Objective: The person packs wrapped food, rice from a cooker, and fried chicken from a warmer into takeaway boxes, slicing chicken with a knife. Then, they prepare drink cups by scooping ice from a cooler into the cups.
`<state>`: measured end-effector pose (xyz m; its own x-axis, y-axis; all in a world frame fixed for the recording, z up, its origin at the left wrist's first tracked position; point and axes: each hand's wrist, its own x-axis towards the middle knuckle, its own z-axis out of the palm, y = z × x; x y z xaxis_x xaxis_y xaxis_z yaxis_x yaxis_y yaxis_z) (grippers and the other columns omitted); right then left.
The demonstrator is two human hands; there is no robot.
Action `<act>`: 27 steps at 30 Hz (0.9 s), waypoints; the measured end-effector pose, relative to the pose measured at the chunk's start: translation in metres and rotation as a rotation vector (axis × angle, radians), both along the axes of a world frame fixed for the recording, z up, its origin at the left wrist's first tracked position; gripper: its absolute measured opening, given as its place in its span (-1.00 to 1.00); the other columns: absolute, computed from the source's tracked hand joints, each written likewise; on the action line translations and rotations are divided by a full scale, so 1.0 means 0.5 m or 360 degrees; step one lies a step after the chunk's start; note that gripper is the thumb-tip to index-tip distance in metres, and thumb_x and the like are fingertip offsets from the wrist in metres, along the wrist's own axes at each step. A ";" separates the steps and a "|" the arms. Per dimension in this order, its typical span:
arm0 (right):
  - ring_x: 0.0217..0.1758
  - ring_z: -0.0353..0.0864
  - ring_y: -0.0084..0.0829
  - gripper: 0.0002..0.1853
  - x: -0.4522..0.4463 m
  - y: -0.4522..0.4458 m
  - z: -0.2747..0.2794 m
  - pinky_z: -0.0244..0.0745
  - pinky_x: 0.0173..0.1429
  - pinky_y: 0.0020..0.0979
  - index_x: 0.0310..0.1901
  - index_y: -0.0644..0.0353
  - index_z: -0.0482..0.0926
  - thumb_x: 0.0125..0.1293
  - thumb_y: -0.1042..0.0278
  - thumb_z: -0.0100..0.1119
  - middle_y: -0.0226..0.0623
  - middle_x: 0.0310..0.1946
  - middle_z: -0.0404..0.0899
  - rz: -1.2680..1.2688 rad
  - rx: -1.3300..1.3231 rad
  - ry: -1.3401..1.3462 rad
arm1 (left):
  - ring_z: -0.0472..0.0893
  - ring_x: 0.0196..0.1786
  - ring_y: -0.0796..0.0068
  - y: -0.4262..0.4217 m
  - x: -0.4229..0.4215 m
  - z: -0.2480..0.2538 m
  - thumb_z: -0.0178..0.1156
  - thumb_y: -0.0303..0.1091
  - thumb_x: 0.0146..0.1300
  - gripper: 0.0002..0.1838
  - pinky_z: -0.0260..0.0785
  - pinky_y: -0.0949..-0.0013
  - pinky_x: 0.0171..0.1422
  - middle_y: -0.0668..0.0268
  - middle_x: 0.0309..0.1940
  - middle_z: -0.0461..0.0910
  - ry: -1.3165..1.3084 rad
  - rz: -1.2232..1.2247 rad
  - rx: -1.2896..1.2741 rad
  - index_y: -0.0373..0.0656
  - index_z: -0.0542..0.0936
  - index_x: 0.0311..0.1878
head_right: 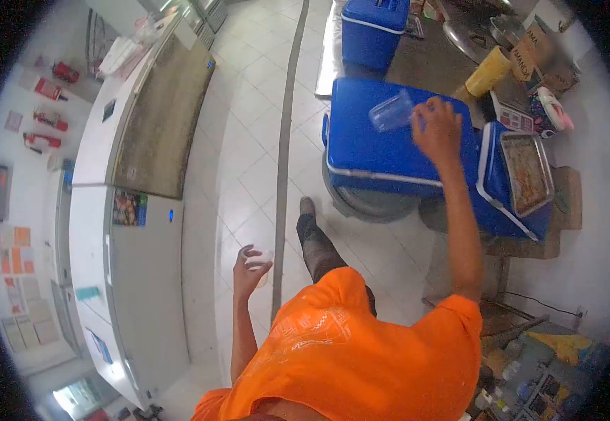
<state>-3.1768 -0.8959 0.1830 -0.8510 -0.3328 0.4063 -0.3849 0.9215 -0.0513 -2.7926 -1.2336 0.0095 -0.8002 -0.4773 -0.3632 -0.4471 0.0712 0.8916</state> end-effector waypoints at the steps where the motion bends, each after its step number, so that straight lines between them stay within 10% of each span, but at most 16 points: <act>1: 0.17 0.46 0.08 -0.75 -0.070 -0.007 -0.004 0.32 0.26 0.15 -0.17 0.15 0.72 0.22 0.21 0.23 -0.02 0.03 0.56 -0.0084 -0.0020 0.0060 | 0.69 -0.11 0.34 -0.050 -0.020 -0.029 0.58 -0.24 0.01 -0.16 0.59 0.30 -0.10 0.18 -0.06 0.62 -0.0107 0.0053 -0.0084 -0.32 0.34 0.30; 9: 0.46 0.25 0.06 -0.53 -0.582 0.007 -0.248 0.06 0.54 0.10 0.24 0.10 0.57 0.31 0.20 0.16 0.01 0.30 0.43 -0.0531 0.0102 -0.0022 | 0.66 -0.14 0.06 -0.504 0.083 -0.360 0.58 0.16 -0.11 -0.22 0.53 0.17 0.00 0.08 -0.28 0.67 -0.1559 -0.0494 -0.0846 -0.33 0.56 -0.05; 16: 0.56 0.11 0.06 -0.54 -0.797 0.005 -0.619 -0.07 0.59 0.09 0.29 0.06 0.53 0.46 0.12 -0.05 -0.02 0.46 0.28 -0.1167 -0.0082 -0.0315 | 0.57 -0.57 0.30 -0.641 -0.085 -0.207 0.50 0.07 0.02 -0.35 0.53 0.19 -0.35 0.14 -0.54 0.62 -0.1172 0.0191 -0.0617 -0.40 0.56 -0.16; 19: 0.58 0.10 0.02 -0.52 -0.798 -0.004 -0.581 -0.06 0.59 0.11 0.31 0.03 0.52 0.48 0.05 -0.10 0.01 0.48 0.23 -0.0898 0.0852 -0.0705 | 0.56 -0.56 0.34 -0.779 -0.264 -0.255 0.50 0.06 0.03 -0.37 0.53 0.19 -0.36 0.15 -0.54 0.62 -0.1483 -0.0292 -0.0556 -0.39 0.56 -0.18; 22: 0.50 0.24 -0.01 -0.56 -0.786 -0.018 -0.531 0.00 0.54 0.16 0.23 0.11 0.57 0.45 0.11 0.00 -0.05 0.40 0.36 -0.0984 0.0822 -0.0513 | 0.56 -0.56 0.38 -0.930 -0.519 -0.301 0.50 0.05 0.03 -0.39 0.52 0.19 -0.37 0.15 -0.53 0.61 -0.1608 -0.0797 -0.0598 -0.39 0.56 -0.21; 27: 0.28 0.40 0.03 -0.69 -0.787 -0.058 -0.432 0.11 0.42 0.25 0.01 0.24 0.62 0.38 0.21 0.14 -0.12 0.18 0.52 -0.0961 -0.0222 -0.0236 | 0.56 -0.51 0.45 -1.075 -1.058 -0.268 0.51 -0.06 0.06 -0.55 0.50 0.26 -0.31 0.24 -0.51 0.57 -0.0585 -0.0882 -0.0910 -0.24 0.53 -0.38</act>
